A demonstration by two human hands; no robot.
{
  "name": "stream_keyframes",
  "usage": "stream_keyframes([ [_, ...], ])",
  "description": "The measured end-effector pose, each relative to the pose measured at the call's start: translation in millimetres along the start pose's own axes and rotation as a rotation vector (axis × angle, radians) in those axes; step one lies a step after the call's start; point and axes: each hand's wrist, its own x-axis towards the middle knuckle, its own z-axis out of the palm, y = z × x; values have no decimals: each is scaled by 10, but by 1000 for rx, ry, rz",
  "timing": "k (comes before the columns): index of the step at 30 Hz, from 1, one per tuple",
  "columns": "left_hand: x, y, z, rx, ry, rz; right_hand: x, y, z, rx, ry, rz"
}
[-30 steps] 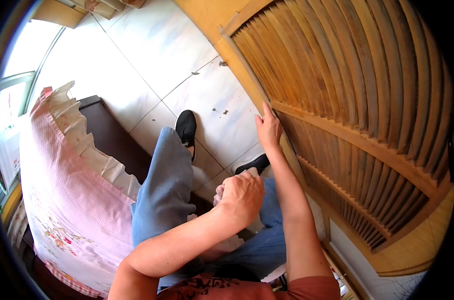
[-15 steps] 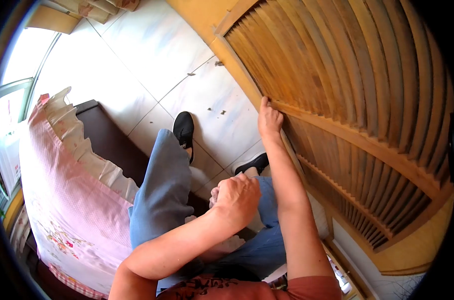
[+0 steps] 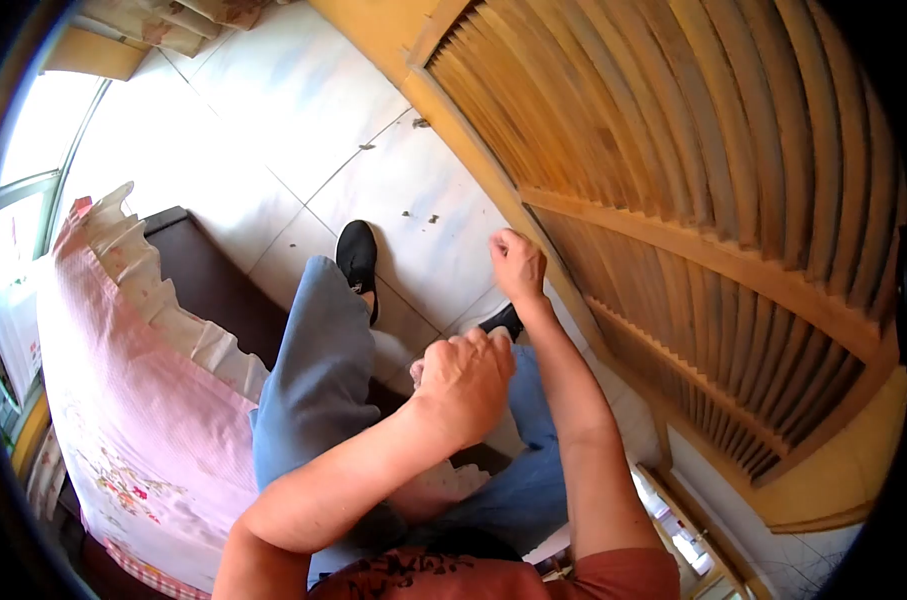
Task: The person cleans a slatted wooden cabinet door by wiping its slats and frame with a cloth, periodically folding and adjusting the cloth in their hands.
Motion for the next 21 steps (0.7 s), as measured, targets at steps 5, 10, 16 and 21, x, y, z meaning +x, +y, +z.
stream_keyframes([
  [5,228,7,-56,-372,122,-166,-307,-289,-537,1187,-213,453],
  [10,247,92,113,-788,549,-84,-1398,-574,-818,1431,-143,-97],
  [16,-35,337,113,-9,198,-101,-1324,-435,-260,1327,-75,183],
  [21,-54,228,11,-84,141,-108,-217,154,486,1537,-251,631],
])
